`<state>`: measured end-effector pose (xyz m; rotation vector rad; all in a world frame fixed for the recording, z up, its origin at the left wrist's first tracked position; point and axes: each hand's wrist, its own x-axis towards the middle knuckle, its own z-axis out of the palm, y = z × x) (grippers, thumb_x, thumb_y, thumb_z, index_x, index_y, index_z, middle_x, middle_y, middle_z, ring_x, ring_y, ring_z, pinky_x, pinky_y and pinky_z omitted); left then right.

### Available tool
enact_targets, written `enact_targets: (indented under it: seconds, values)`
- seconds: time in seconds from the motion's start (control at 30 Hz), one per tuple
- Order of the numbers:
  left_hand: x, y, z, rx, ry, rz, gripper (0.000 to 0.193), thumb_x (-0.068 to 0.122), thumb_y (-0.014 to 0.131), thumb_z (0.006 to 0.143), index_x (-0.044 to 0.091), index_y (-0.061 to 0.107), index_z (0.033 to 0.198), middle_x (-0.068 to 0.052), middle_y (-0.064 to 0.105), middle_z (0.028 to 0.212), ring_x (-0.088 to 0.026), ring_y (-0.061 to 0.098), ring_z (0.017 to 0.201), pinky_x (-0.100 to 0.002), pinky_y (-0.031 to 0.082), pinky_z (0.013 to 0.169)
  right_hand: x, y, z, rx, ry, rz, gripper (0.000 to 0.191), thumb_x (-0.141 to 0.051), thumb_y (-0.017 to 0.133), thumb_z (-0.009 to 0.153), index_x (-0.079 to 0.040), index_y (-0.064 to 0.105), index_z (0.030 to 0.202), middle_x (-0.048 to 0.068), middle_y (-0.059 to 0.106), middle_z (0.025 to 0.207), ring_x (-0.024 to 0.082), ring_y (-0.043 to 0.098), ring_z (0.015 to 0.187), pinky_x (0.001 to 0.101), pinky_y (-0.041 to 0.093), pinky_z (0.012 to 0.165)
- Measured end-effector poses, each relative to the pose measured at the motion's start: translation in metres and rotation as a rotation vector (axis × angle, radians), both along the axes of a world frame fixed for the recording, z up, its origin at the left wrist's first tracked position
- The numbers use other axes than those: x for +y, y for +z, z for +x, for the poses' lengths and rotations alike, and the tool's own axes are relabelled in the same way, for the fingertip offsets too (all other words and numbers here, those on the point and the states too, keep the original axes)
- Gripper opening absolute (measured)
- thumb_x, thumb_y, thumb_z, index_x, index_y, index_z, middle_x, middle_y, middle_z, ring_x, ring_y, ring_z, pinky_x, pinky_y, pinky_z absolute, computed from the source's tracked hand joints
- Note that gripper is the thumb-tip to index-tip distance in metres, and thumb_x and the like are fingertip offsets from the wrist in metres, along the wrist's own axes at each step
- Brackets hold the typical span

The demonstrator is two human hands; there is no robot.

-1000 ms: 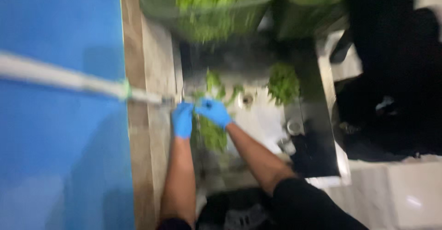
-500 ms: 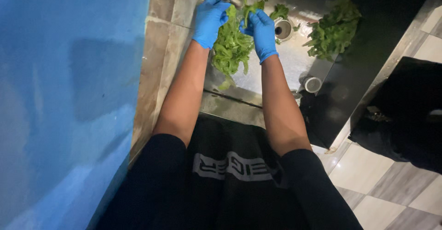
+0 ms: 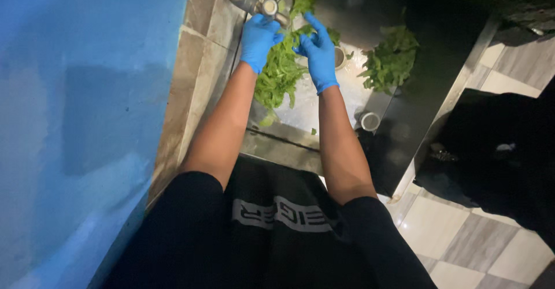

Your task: The person washes lettuce leaves under running water at a stainless steel sink, rubbing and turning each leaf by hand while wearing blue gloves, then sets cleaned leaves aside. Other people hand over lettuce and place washed leaves into green plastic baskets beside the sink.

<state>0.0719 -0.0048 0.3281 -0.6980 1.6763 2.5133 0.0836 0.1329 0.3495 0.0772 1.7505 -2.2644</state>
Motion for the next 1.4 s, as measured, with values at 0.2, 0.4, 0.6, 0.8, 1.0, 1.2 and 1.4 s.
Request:
enact_targets:
  seconds: [0.2,0.4,0.6,0.8,1.0,1.2,1.4]
  values:
    - [-0.013,0.011,0.012,-0.058,-0.149,0.238,0.022,0.005,0.067,0.092,0.008,0.066,0.114,-0.002,0.068,0.098,-0.017,0.072,0.088,-0.032,0.061,0.079,-0.004,0.012,-0.001,0.199,0.087,0.098,0.067,0.005,0.056,0.102,-0.012,0.034,0.163,0.002,0.049,0.134,0.009,0.057,0.083,0.0325,0.063,0.084]
    - [-0.037,0.019,0.027,-0.073,-0.033,0.359,0.027,0.006,0.065,0.092,0.006,0.064,0.119,-0.005,0.068,0.095,-0.018,0.068,0.079,-0.033,0.060,0.074,-0.024,0.037,-0.007,0.311,0.192,0.166,0.074,0.011,0.053,0.098,-0.011,0.033,0.166,0.003,0.043,0.165,0.008,0.057,0.088,0.0273,0.057,0.087]
    - [-0.039,-0.007,0.030,-0.052,-0.015,0.324,0.024,0.004,0.065,0.090,0.009,0.067,0.113,-0.002,0.063,0.087,-0.014,0.062,0.071,-0.030,0.056,0.069,-0.019,0.032,-0.017,0.237,0.220,0.344,0.074,0.014,0.054,0.094,-0.008,0.041,0.164,0.011,0.053,0.156,0.013,0.048,0.099,0.0276,0.049,0.085]
    - [-0.022,-0.033,0.005,0.127,-0.155,0.118,0.009,0.006,0.066,0.091,0.013,0.061,0.092,0.003,0.052,0.081,-0.009,0.052,0.070,-0.027,0.045,0.061,0.004,0.020,-0.011,0.367,0.139,0.515,0.063,0.009,0.064,0.084,-0.003,0.056,0.146,0.009,0.062,0.143,0.016,0.057,0.125,0.0307,0.050,0.101]
    - [-0.011,-0.042,0.003,0.105,-0.118,0.198,0.012,0.011,0.064,0.094,0.009,0.068,0.105,0.002,0.066,0.094,-0.008,0.062,0.080,-0.026,0.053,0.072,0.012,0.020,-0.010,0.213,-0.068,0.506,0.046,-0.005,0.071,0.091,-0.006,0.066,0.137,0.008,0.070,0.121,0.010,0.062,0.102,0.0264,0.053,0.087]
    - [-0.011,-0.041,0.029,0.177,-0.201,0.077,0.023,0.011,0.069,0.100,0.002,0.070,0.121,0.000,0.066,0.098,-0.009,0.061,0.085,-0.026,0.051,0.076,0.028,-0.025,-0.019,0.086,0.078,0.518,0.025,-0.017,0.076,0.094,-0.004,0.074,0.114,0.001,0.074,0.096,0.006,0.064,0.081,0.0232,0.054,0.074]
    - [-0.031,-0.066,0.098,0.097,-0.142,0.182,0.036,0.011,0.067,0.097,0.008,0.062,0.133,0.004,0.069,0.118,-0.007,0.067,0.105,-0.026,0.057,0.090,0.071,0.068,-0.068,0.491,-0.209,0.530,0.019,-0.019,0.075,0.094,-0.004,0.078,0.105,0.003,0.075,0.091,0.010,0.064,0.079,0.0272,0.054,0.071]
